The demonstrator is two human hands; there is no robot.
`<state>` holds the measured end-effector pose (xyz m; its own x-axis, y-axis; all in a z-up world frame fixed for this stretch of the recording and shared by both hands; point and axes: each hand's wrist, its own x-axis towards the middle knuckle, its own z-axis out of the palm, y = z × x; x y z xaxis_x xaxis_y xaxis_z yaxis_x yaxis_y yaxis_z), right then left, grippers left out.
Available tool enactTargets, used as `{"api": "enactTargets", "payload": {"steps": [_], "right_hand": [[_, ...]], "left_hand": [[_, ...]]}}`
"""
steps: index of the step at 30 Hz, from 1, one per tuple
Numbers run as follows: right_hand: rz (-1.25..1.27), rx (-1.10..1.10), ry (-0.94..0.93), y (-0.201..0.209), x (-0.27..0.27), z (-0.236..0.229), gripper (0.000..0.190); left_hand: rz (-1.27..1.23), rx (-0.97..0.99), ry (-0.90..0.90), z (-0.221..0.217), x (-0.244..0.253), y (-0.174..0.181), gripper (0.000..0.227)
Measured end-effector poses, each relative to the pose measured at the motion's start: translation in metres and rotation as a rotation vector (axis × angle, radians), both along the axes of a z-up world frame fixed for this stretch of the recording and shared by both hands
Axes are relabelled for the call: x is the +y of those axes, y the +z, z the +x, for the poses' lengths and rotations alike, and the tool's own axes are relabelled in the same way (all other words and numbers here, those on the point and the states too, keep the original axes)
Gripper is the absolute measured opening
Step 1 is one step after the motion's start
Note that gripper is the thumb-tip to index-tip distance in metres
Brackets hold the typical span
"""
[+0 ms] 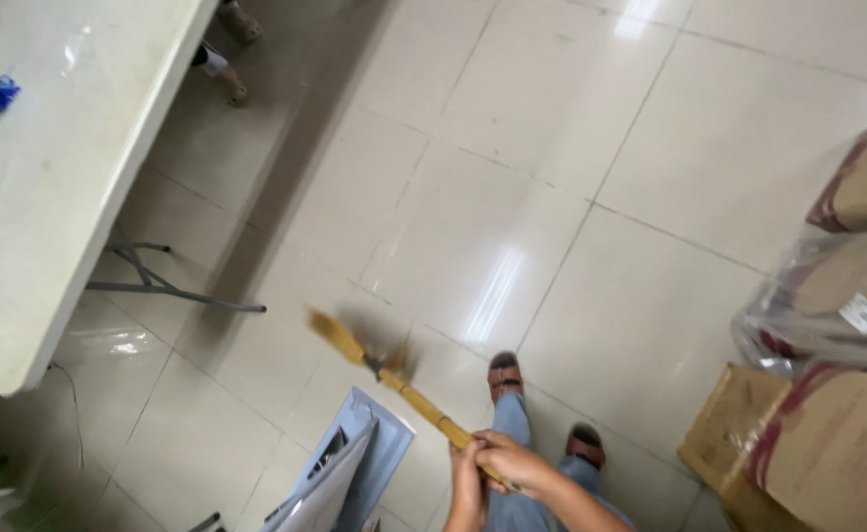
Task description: Clean storage shelves and sweep the floor around stacks of books.
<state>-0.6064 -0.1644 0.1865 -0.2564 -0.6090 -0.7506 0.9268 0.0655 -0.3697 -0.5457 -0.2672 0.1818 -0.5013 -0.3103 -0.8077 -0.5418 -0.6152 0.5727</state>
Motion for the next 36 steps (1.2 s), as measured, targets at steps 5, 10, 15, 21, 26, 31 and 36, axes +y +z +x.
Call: {"api": "enactTargets", "payload": {"steps": [5,10,15,21,26,31,36], "right_hand": [[0.016,-0.068,0.083,-0.055,-0.104,-0.096,0.024],[-0.006,-0.083,0.078,-0.11,-0.147,-0.174,0.009],[0.13,-0.066,-0.13,-0.166,-0.146,-0.253,0.015],[0.255,-0.138,-0.432,-0.162,-0.08,-0.33,0.014],[0.408,-0.085,-0.595,-0.152,-0.013,-0.35,0.018],[0.743,0.355,-0.617,-0.086,0.005,-0.341,0.037],[0.881,0.488,-0.46,-0.043,0.01,-0.28,0.064]], "left_hand": [[0.038,-0.008,0.158,-0.075,-0.095,-0.069,0.038],[0.398,-0.001,0.363,-0.151,-0.14,-0.129,0.025],[0.461,0.0,0.184,-0.248,-0.149,-0.194,0.015],[0.533,-0.219,-0.059,-0.347,-0.092,-0.211,0.017],[0.572,-0.175,-0.317,-0.397,-0.019,-0.189,0.009],[0.736,0.033,-0.494,-0.405,0.036,-0.278,0.026],[0.544,0.02,-0.486,-0.343,0.036,-0.083,0.055]]}}
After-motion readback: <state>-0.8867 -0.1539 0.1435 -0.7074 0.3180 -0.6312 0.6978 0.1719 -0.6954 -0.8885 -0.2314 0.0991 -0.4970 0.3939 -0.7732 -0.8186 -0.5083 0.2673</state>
